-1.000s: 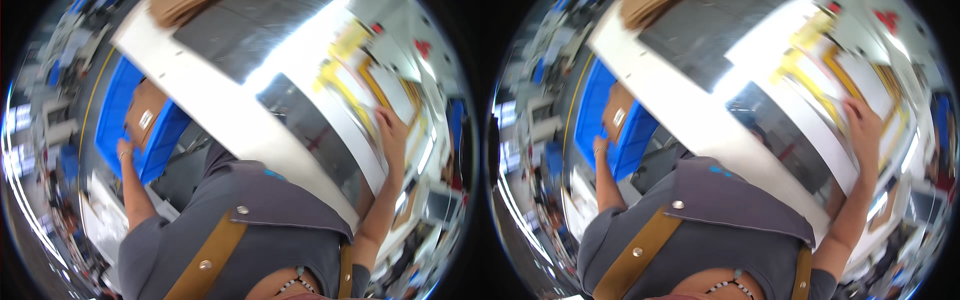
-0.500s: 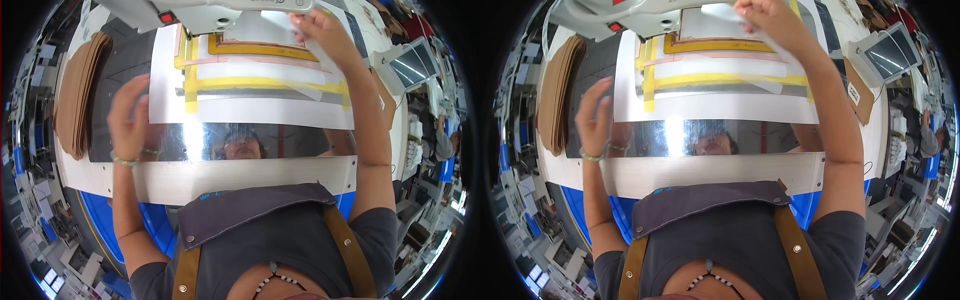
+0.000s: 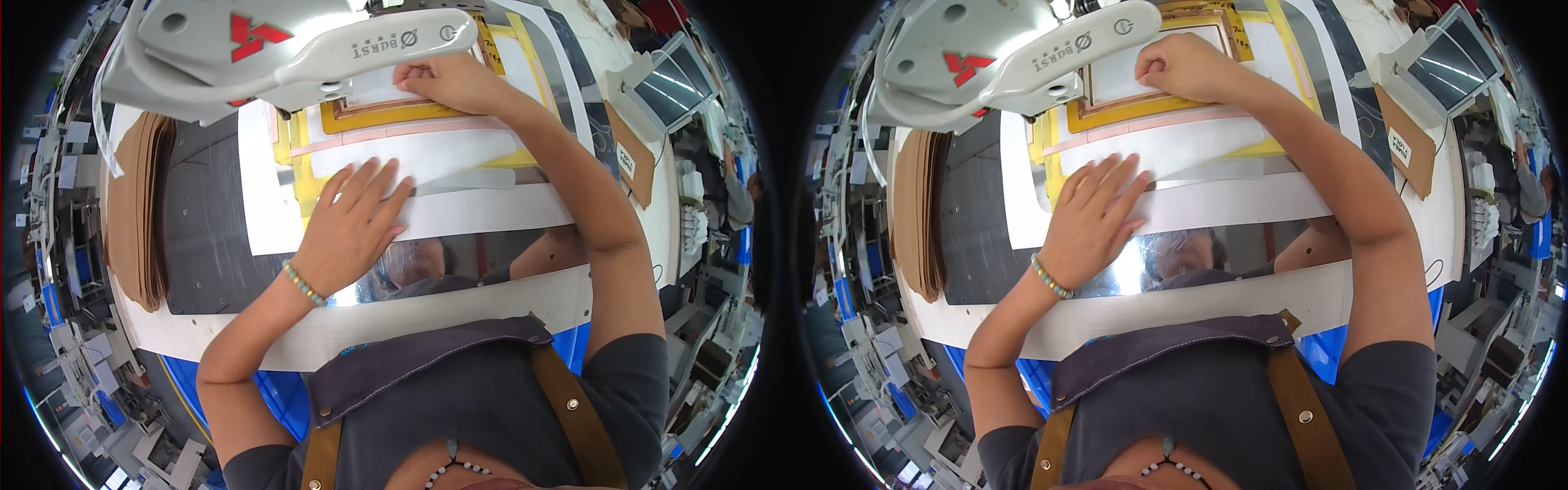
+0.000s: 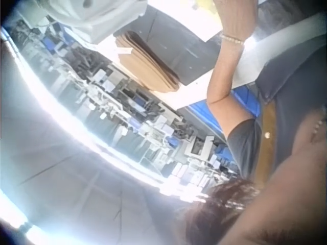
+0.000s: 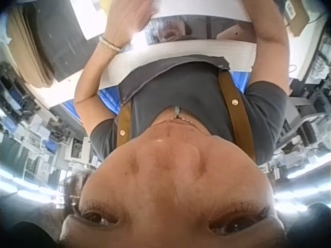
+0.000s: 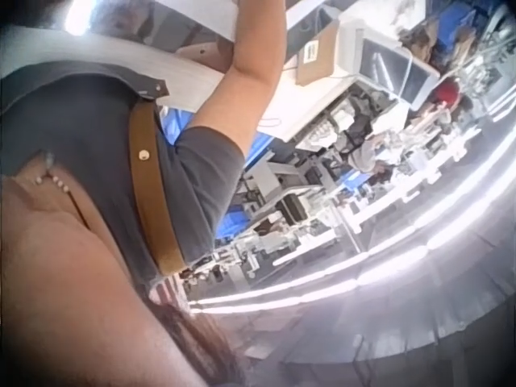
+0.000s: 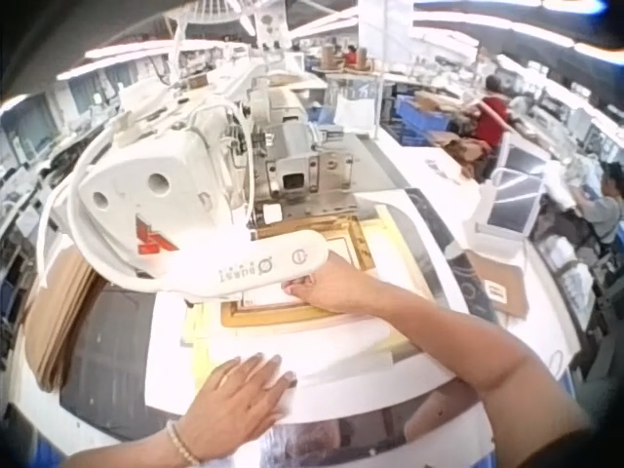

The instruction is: Operating an automated industrial sewing machine to stitch leather brand labels onto leather pieces.

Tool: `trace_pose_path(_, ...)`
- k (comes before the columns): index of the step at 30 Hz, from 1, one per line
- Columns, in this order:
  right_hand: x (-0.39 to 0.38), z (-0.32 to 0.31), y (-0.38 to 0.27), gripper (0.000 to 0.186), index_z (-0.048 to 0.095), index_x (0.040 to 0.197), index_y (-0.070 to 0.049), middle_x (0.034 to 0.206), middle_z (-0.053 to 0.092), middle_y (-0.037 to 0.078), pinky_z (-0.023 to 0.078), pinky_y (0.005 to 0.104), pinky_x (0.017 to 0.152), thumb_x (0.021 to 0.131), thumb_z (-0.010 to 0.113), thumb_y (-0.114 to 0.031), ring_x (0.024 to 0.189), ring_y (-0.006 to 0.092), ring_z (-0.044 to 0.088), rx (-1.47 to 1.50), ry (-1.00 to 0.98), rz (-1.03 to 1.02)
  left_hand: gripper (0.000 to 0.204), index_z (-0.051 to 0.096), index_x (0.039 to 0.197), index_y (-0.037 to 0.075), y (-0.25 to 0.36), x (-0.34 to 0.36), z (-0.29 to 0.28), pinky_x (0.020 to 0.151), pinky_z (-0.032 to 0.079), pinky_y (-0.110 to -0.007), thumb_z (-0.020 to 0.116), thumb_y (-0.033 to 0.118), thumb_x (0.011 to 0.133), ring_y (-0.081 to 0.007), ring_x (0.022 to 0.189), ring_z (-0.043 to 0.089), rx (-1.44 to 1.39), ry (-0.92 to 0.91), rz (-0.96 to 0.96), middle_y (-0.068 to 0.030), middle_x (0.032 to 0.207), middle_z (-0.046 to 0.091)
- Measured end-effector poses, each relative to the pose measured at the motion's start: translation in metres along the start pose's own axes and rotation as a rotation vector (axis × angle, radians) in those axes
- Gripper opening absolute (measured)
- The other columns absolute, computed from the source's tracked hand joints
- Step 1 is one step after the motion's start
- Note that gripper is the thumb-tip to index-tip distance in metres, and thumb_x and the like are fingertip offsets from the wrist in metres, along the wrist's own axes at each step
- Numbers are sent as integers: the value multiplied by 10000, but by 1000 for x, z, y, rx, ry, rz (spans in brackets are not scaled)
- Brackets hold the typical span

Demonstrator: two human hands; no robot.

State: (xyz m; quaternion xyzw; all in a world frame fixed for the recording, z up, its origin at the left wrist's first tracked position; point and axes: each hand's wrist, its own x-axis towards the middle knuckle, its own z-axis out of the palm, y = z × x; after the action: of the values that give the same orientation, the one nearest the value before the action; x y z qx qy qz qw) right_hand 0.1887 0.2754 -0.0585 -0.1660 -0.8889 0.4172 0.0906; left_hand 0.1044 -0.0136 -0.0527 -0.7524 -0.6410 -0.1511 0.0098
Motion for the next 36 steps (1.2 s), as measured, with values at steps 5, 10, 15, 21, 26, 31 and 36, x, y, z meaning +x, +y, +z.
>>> trace_pose_path(5,7,12,-22,181,760,1018,-44,873,753,113,546,376,764,904,685,-163,816,246,706,-20,-11,-62,557,603,1458,65,-29,-13,-16,1185,383,-506,726,210,934,-420,1436,483,90,44,-230,-187,1569,520)
trace_pose_path(10,10,19,-36,189,769,1022,-61,951,780,118,572,401,836,895,688,-175,920,279,741,-165,17,-39,618,566,1500,28,-43,-3,-5,1237,280,-545,717,269,951,-451,1555,311,113,8,-287,-241,1650,402)
trace_pose_path(15,12,20,-34,170,777,996,-71,998,791,121,579,394,856,893,686,-172,948,272,748,-120,-14,-42,799,534,1531,4,-58,9,11,1278,137,-567,552,619,1022,-458,1594,210,116,-13,-323,-305,1671,333)
trace_pose_path(21,21,16,-27,185,785,1017,-79,960,794,90,573,360,854,899,702,-195,931,222,744,-61,-102,-38,812,504,1544,-12,-61,10,18,1268,155,-569,534,619,1033,-457,1582,243,126,20,-321,-317,1659,348)
trace_pose_path(26,23,-24,-16,185,795,1009,-79,922,787,49,553,321,835,893,728,-206,902,183,728,-21,-194,-52,801,497,1547,-10,-61,10,18,1263,170,-566,556,596,1026,-452,1570,272,128,6,-329,-294,1659,365)
trace_pose_path(31,14,-84,-2,155,796,994,-61,858,758,23,530,282,713,866,782,-146,767,97,675,-246,-242,142,763,514,1531,-7,-62,9,20,1261,181,-560,577,558,1022,-438,1573,271,130,0,-335,-266,1667,368)
trace_pose_path(36,-16,-90,-4,42,771,847,-45,738,714,31,496,291,643,828,773,-83,672,113,640,-427,-286,112,721,532,1519,-1,-61,9,20,1265,184,-550,573,531,1033,-424,1589,242,156,5,-338,-260,1671,371)
